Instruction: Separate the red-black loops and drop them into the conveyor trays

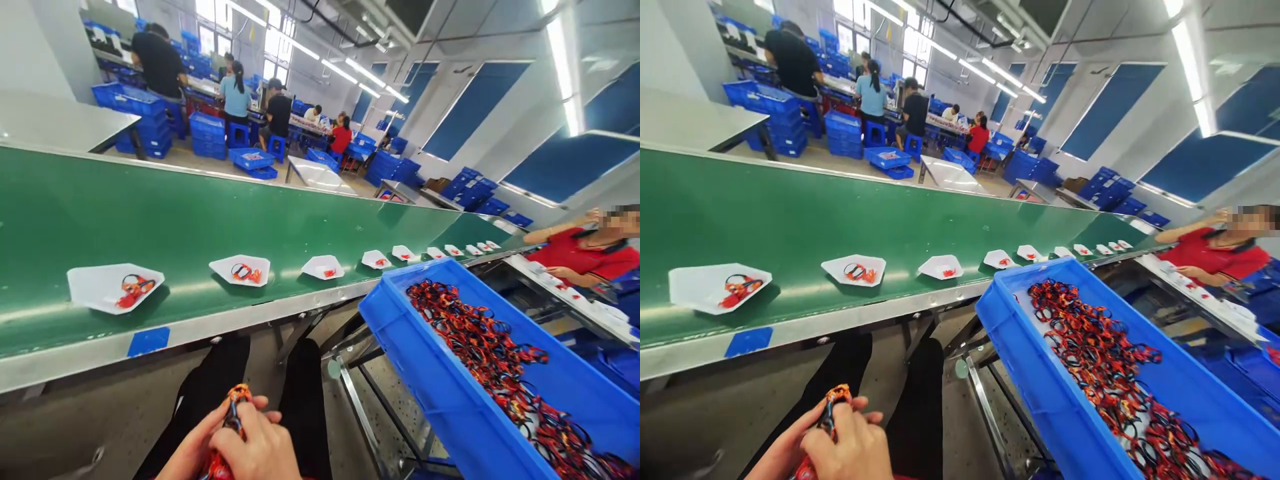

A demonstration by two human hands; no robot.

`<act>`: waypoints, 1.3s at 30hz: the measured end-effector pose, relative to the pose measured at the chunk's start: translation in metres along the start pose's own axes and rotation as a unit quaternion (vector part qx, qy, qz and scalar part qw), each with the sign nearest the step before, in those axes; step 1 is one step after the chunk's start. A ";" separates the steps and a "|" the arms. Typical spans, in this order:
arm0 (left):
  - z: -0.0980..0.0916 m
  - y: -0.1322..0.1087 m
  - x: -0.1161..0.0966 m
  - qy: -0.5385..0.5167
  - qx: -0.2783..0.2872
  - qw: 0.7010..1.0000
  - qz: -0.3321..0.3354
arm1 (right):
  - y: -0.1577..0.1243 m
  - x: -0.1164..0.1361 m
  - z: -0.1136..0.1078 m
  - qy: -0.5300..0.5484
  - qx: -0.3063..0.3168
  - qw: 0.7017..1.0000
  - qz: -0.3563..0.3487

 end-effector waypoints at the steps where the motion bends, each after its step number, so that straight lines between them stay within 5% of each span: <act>1: 0.012 0.000 0.001 -0.029 0.023 0.999 -0.017 | -0.002 -0.001 -0.002 0.018 0.031 0.999 -0.005; 5: 0.034 -0.001 0.003 -0.073 0.035 0.994 -0.068 | -0.011 -0.002 -0.011 0.042 0.069 0.997 0.006; 15: 0.019 0.007 0.010 -0.055 -0.015 0.997 -0.055 | -0.015 -0.006 -0.025 0.092 0.051 0.994 0.006; 20: 0.021 0.006 0.010 -0.067 -0.009 0.994 -0.090 | -0.017 -0.016 -0.058 0.159 0.022 0.987 -0.005; 25: 0.019 0.008 0.010 -0.034 -0.005 0.995 -0.094 | -0.014 -0.034 -0.084 0.258 0.011 0.957 0.133; 30: 0.015 0.008 0.013 0.023 -0.028 0.993 -0.114 | -0.001 -0.036 -0.073 0.283 0.034 0.935 0.211; 34: 0.017 0.006 0.013 0.050 -0.051 0.990 -0.122 | 0.002 -0.040 -0.060 0.369 0.042 0.890 0.263; 39: 0.024 0.005 0.012 0.048 -0.036 0.993 -0.104 | -0.001 -0.049 -0.052 0.572 0.039 0.744 0.342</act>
Point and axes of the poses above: each hand's wrist, its own y-axis towards the middle knuckle, its own z-axis out of the palm, x = y × z, the point moved 3 cm from there along y, towards the middle knuckle, and after that the axes turned 6 degrees about x, right-handed, at the moved point
